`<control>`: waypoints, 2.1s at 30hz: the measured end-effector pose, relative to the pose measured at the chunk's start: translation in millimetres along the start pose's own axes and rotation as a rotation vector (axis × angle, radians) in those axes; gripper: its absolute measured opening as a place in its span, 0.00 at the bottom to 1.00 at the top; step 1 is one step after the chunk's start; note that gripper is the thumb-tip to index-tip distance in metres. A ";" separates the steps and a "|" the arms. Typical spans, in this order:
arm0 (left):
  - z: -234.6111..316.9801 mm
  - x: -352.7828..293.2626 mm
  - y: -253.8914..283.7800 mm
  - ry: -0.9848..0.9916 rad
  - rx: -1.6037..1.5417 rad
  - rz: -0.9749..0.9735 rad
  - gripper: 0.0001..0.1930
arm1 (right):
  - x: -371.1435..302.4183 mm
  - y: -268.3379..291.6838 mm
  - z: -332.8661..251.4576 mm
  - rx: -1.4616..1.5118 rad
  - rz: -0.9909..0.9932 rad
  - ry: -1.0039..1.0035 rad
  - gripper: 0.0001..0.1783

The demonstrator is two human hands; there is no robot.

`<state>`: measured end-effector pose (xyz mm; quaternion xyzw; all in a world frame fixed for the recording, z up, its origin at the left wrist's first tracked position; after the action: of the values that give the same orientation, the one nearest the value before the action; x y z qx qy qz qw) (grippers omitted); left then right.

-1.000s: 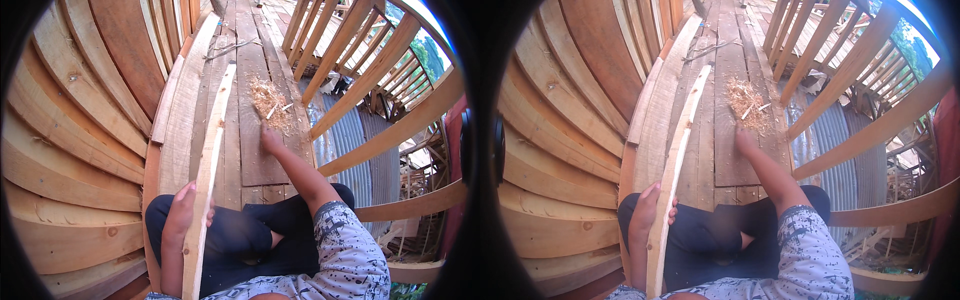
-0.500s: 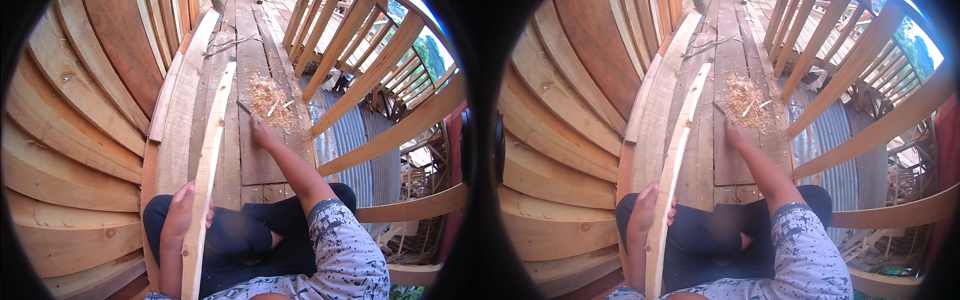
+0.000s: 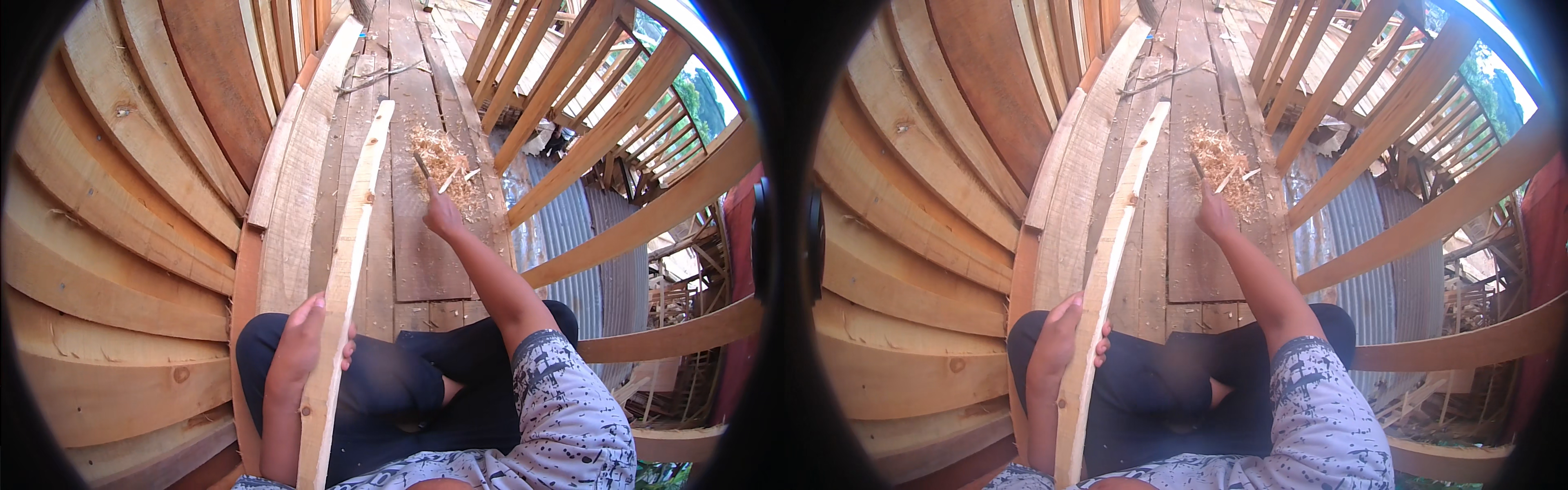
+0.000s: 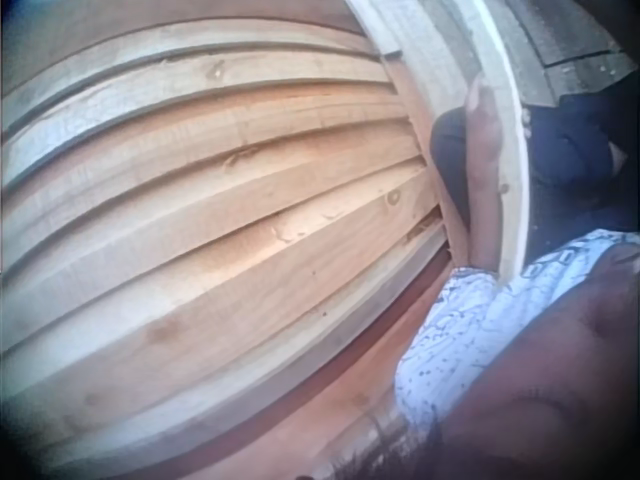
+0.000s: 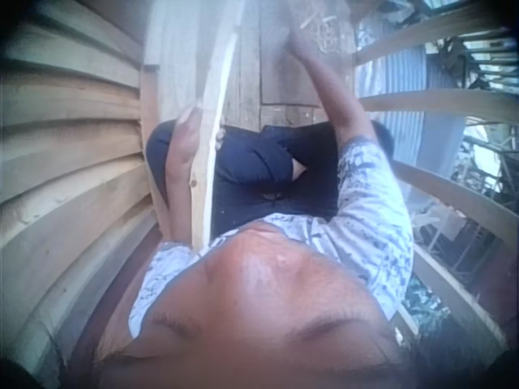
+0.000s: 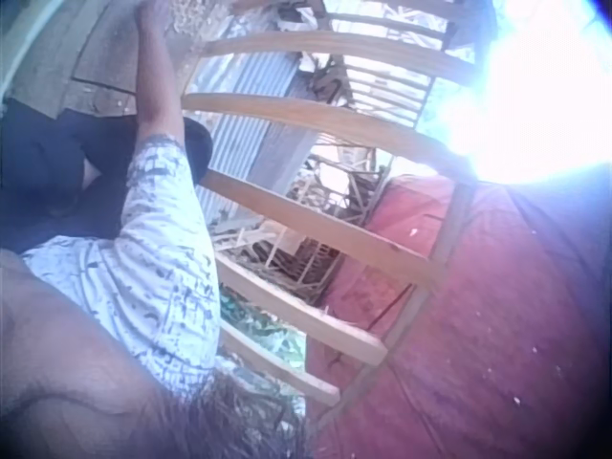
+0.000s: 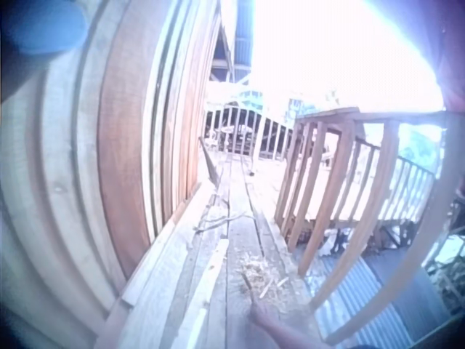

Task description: The person sits cross-legged on a wooden floor and uses a chisel to carve a long, thin piece of wood held between their legs. They repeatedly strike the chisel with their hand to remove wood shavings and shape the plank.

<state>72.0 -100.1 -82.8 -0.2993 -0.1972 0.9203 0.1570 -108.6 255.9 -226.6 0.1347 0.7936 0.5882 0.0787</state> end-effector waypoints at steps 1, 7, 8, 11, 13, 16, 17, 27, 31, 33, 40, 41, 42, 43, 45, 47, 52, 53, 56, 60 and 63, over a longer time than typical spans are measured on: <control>2.0 -0.6 -1.0 0.001 0.001 -0.003 0.19 | 0.6 3.5 -1.9 0.021 -0.015 -0.007 0.36; 3.7 -3.5 -4.0 -0.003 0.005 -0.006 0.19 | 4.7 10.1 3.9 0.222 0.047 -0.051 0.29; 3.8 -4.6 -1.9 -0.006 0.005 0.005 0.19 | 3.2 8.9 -1.1 0.261 0.045 -0.069 0.28; 5.3 -5.6 -1.6 -0.007 0.000 0.006 0.19 | -1.2 8.7 -0.4 0.444 0.215 0.014 0.23; 3.5 -4.0 -7.0 -0.004 -0.002 -0.014 0.19 | 5.2 -6.2 32.3 0.553 0.260 -0.053 0.21; 0.8 -2.6 -4.2 -0.002 -0.005 -0.020 0.19 | 14.2 -32.0 59.0 0.738 0.059 -0.338 0.19; 3.0 -5.3 3.2 -0.001 -0.013 0.018 0.19 | 5.3 -23.7 28.1 0.838 -0.056 -0.396 0.19; 5.8 -6.2 -1.4 0.010 -0.019 0.017 0.19 | -26.3 -13.8 -43.4 0.032 -0.108 0.321 0.39; 6.0 -6.3 -1.7 0.010 -0.015 0.014 0.19 | -35.4 -26.0 -49.9 -0.235 -0.372 0.476 0.43; 6.1 -5.5 -3.1 0.016 -0.009 0.009 0.19 | -25.1 -24.5 -28.8 -0.191 -0.233 0.222 0.43; 6.9 -4.4 -2.5 0.013 -0.014 0.004 0.19 | -30.2 -11.7 -35.2 -0.094 -0.085 0.357 0.43; 6.1 -4.6 -1.4 0.009 -0.014 0.000 0.18 | -37.4 -14.9 -40.6 -0.148 -0.135 0.445 0.42; 4.9 -4.5 0.6 0.011 -0.026 0.006 0.18 | -45.6 -17.2 -46.1 -0.202 -0.185 0.533 0.40; 6.1 -5.4 0.9 0.017 -0.043 0.015 0.18 | -52.4 -18.5 -49.4 -0.258 -0.243 0.623 0.39; 9.2 -8.1 2.9 0.037 -0.114 0.023 0.18 | -53.7 -13.4 -43.0 -0.277 -0.317 0.541 0.40; 11.6 -7.8 3.1 0.059 -0.212 -0.007 0.17 | -46.3 -6.8 -17.2 -0.276 -0.209 0.405 0.41; 7.4 -2.9 17.2 0.060 -0.395 -0.077 0.17 | -44.5 -3.9 -12.3 -0.293 -0.099 0.365 0.40; 7.9 -2.2 17.1 0.058 -0.404 -0.085 0.17 | -50.7 0.0 -21.8 -0.312 -0.175 0.439 0.39; 4.5 0.3 14.8 0.066 -0.333 -0.051 0.17 | -56.6 -6.4 -23.2 -0.325 -0.292 0.610 0.39; 8.2 -0.3 6.0 0.058 -0.307 -0.062 0.16 | -30.0 -3.3 3.0 -0.289 -0.099 0.254 0.40; 10.1 -2.1 11.0 0.053 -0.314 -0.047 0.16 | -21.8 -3.6 -28.8 -0.202 -0.107 0.299 0.37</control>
<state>65.6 -113.3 -79.3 -0.3395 -0.3412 0.8661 0.1350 -96.4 222.0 -222.2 -0.0052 0.7394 0.6732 0.0042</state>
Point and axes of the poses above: each hand's wrist, its own x-axis towards the middle knuckle, its own y-axis out of the back of the hand, z = x × y, the point moved 6 cm from there along x, towards the middle knuckle, and after that the axes turned 5 degrees about -y, right-handed, at the moved point
